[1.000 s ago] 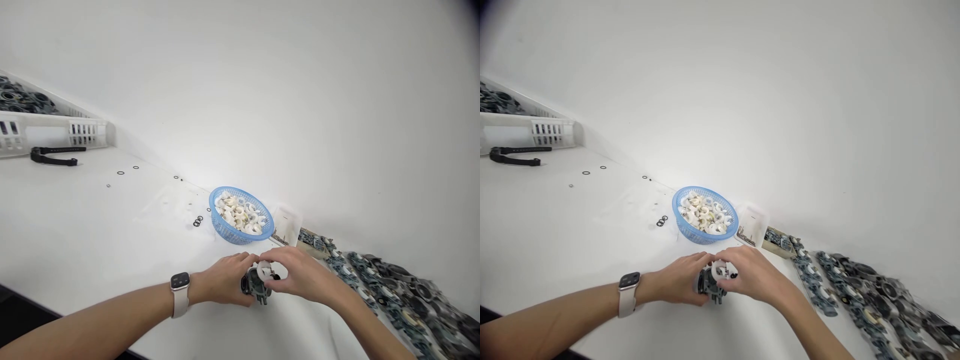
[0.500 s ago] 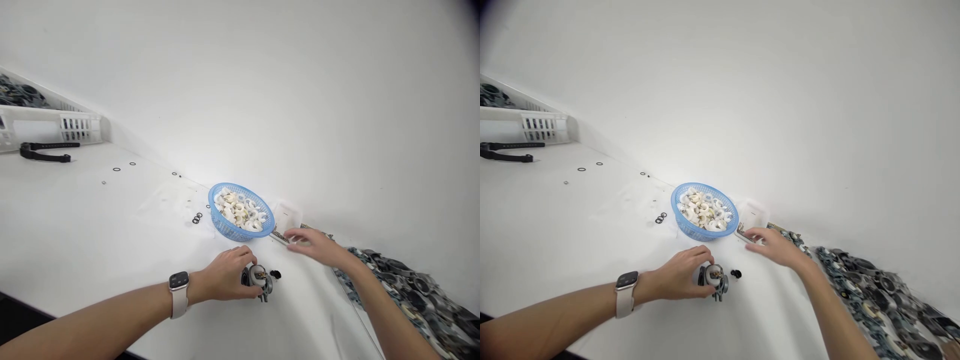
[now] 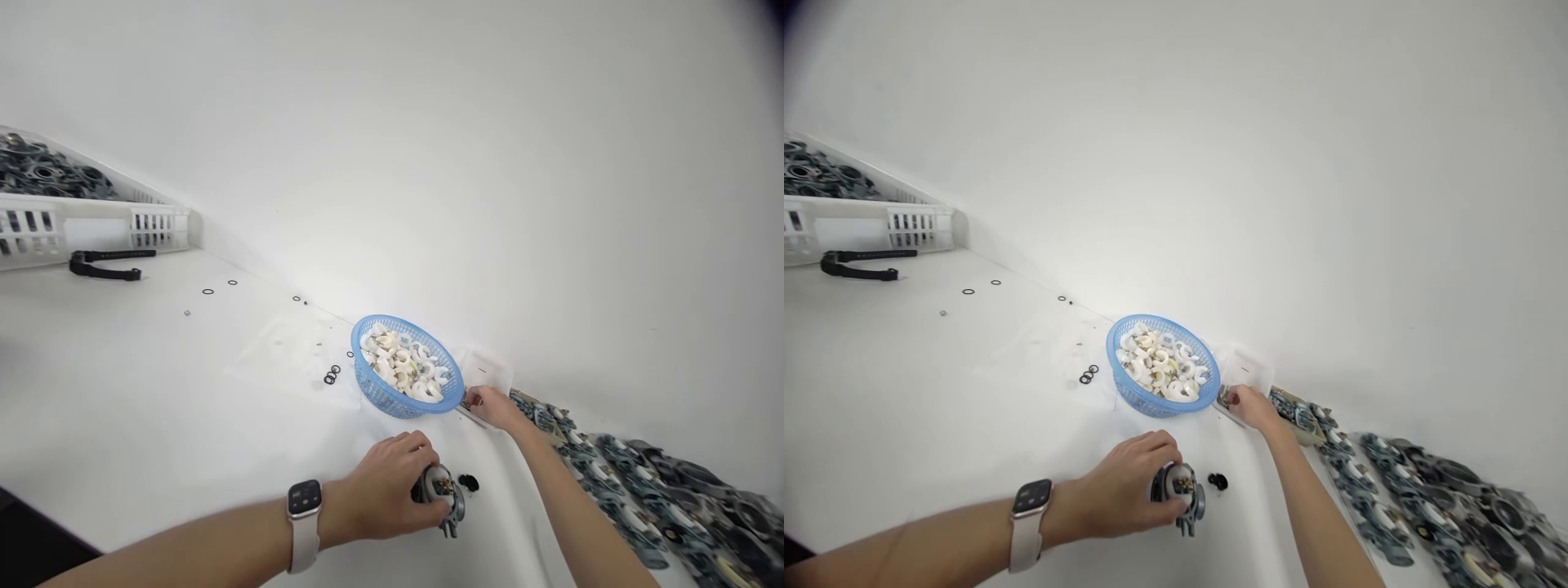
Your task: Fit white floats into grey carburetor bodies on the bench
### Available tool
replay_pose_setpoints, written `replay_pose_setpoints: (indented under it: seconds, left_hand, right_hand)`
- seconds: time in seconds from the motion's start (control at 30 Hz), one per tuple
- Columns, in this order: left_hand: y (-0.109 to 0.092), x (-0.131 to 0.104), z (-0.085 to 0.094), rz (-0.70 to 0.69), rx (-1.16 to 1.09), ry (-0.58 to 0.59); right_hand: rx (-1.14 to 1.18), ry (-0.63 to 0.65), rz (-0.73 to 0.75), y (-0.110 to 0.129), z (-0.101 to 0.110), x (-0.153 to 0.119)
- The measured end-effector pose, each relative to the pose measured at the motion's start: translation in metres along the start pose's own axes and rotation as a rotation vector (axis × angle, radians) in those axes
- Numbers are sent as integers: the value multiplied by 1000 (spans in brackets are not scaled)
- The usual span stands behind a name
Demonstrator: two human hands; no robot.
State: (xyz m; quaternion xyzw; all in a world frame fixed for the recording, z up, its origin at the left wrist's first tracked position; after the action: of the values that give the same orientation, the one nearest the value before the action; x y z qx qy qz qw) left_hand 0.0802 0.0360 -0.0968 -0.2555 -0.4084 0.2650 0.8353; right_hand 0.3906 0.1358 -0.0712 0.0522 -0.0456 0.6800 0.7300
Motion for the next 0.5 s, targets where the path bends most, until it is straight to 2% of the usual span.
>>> replay_pose_setpoints:
  seconds: [0.17,0.5]
  left_hand:
    - [0,0,0,7,-3,-4]
    - [-1,1,1,-1,-4,-9]
  right_hand:
    - [-13,21,3,-4,-10,12]
    - [172,-118,-77,-14,14,-6]
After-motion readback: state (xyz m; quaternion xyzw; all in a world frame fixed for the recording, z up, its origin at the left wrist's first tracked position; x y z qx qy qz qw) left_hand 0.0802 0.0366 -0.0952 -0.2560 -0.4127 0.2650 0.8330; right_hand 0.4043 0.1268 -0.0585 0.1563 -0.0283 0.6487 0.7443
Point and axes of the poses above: each hand's wrist, its own x-axis towards the middle knuckle, its own z-axis out of the back of the hand, y = z × x, the point moved 4 cm from there along x, towards the middle knuckle, and after that the axes turned 13 degrees about -y, right-handed, at the moved point
